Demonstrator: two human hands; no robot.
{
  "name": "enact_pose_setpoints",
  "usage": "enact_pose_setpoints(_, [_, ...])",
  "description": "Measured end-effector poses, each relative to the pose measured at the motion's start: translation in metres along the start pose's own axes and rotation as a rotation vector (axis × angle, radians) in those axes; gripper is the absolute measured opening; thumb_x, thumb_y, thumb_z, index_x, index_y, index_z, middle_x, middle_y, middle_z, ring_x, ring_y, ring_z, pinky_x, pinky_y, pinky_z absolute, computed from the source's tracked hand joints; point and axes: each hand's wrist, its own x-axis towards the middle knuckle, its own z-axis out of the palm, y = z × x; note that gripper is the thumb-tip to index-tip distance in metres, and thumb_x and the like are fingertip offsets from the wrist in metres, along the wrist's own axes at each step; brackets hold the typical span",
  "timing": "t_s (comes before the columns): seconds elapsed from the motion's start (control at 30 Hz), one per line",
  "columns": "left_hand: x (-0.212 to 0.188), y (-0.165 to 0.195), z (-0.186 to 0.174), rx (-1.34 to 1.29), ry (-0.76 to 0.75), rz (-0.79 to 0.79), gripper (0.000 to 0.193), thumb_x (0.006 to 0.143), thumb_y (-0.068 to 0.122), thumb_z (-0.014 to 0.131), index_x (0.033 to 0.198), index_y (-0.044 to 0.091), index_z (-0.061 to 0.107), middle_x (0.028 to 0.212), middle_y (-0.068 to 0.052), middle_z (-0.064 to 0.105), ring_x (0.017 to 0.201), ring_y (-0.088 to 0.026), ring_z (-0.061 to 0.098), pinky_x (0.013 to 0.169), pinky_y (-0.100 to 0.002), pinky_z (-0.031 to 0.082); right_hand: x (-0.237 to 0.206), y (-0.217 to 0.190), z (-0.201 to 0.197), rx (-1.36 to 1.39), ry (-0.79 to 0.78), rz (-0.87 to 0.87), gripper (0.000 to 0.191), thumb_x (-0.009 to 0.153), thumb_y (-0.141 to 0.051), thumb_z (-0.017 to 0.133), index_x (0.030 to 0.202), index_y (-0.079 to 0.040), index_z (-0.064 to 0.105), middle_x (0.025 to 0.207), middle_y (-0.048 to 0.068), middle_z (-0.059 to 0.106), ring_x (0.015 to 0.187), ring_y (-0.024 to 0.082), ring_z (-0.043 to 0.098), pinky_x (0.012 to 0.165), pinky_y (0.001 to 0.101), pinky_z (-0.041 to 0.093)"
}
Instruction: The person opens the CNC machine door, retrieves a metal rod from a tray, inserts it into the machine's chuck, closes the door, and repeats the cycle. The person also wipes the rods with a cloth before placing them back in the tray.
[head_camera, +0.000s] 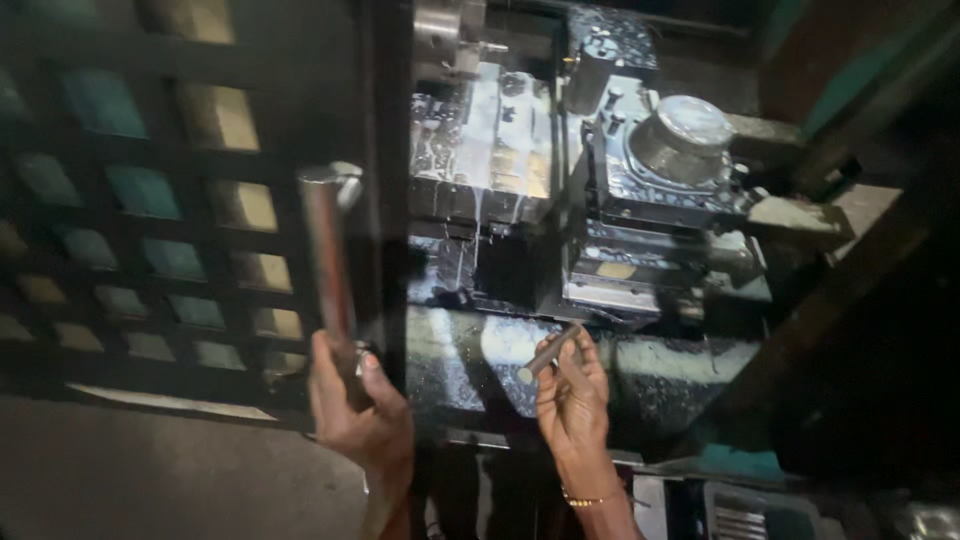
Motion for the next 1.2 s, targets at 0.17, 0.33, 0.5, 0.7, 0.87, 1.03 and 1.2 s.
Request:
enact_pose_setpoints(0.17, [-0.005, 0.011, -0.002, -0.01, 0.131, 0.13, 0.041, 0.11, 0.021, 0.052, 0.133, -0.012, 0.057, 0.131, -0.034, 0.062, 0.125, -0.047, 0.065, 0.111, -0.049, 0.055, 0.017, 0.014, 0.019, 0.095, -0.075, 0.1, 0.026, 0.095, -0.002, 0.065, 0.119, -0.005, 0.057, 0.105, 0.014, 0.068, 0.098, 0.022, 0.072, 0.09, 0.0314, 0.063])
enact_pose_setpoints(0.33, [-0.027, 0.027, 0.03, -0.361, -0.223, -0.023, 0.034, 0.105, 0.026, 0.057, 0.117, -0.002, 0.071, 0.119, -0.023, 0.075, 0.11, -0.032, 0.076, 0.093, -0.037, 0.066, 0.04, 0.017, 0.038, 0.158, -0.205, 0.2, 0.017, 0.103, -0.004, 0.065, 0.12, -0.001, 0.061, 0.106, 0.016, 0.069, 0.093, 0.02, 0.071, 0.074, 0.0223, 0.061])
enact_pose_setpoints(0.5, [0.0, 0.022, 0.072, -0.541, -0.409, -0.15, 0.02, 0.099, 0.013, 0.067, 0.112, 0.0, 0.075, 0.104, -0.016, 0.079, 0.093, -0.022, 0.077, 0.082, -0.033, 0.062, 0.094, 0.035, 0.057, 0.181, -0.05, 0.22, 0.017, 0.096, -0.007, 0.06, 0.112, -0.001, 0.063, 0.104, 0.008, 0.069, 0.097, 0.019, 0.073, 0.08, 0.0243, 0.066])
enact_pose_setpoints(0.7, [0.043, -0.004, 0.201, -0.67, -0.458, -0.031, 0.016, 0.098, 0.007, 0.069, 0.11, -0.001, 0.074, 0.103, -0.013, 0.077, 0.092, -0.02, 0.076, 0.079, -0.034, 0.061, 0.18, 0.049, 0.053, 0.391, -0.091, 0.186, 0.015, 0.097, -0.001, 0.066, 0.112, 0.001, 0.067, 0.107, 0.011, 0.075, 0.102, 0.018, 0.074, 0.095, 0.0257, 0.061])
enact_pose_setpoints(0.87, [0.093, -0.017, 0.331, -0.521, -0.195, 0.448, 0.013, 0.098, 0.002, 0.07, 0.111, -0.001, 0.067, 0.103, -0.014, 0.073, 0.097, -0.031, 0.071, 0.083, -0.042, 0.06, 0.241, 0.065, 0.047, 0.359, 0.007, 0.034, 0.014, 0.096, -0.002, 0.068, 0.11, 0.001, 0.068, 0.106, 0.01, 0.074, 0.1, 0.018, 0.073, 0.092, 0.0271, 0.061])
enact_pose_setpoints(1.03, [0.148, -0.018, 0.43, 0.025, -0.411, 0.654, 0.031, 0.087, -0.001, 0.068, 0.118, -0.002, 0.071, 0.122, -0.023, 0.07, 0.128, -0.041, 0.059, 0.1, -0.05, 0.051, 0.278, 0.078, 0.027, 0.388, 0.049, 0.028, 0.015, 0.098, -0.005, 0.07, 0.113, 0.0, 0.07, 0.103, 0.01, 0.073, 0.097, 0.02, 0.072, 0.09, 0.0247, 0.061])
enact_pose_setpoints(1.2, [0.174, -0.002, 0.477, 0.314, -0.507, 0.869, 0.038, 0.086, 0.006, 0.065, 0.122, -0.006, 0.068, 0.142, -0.026, 0.058, 0.148, -0.041, 0.035, 0.124, -0.061, 0.014, 0.3, 0.083, 0.019, 0.412, 0.098, 0.014, 0.018, 0.096, -0.006, 0.068, 0.114, -0.002, 0.07, 0.103, 0.008, 0.073, 0.097, 0.018, 0.072, 0.091, 0.026, 0.06])
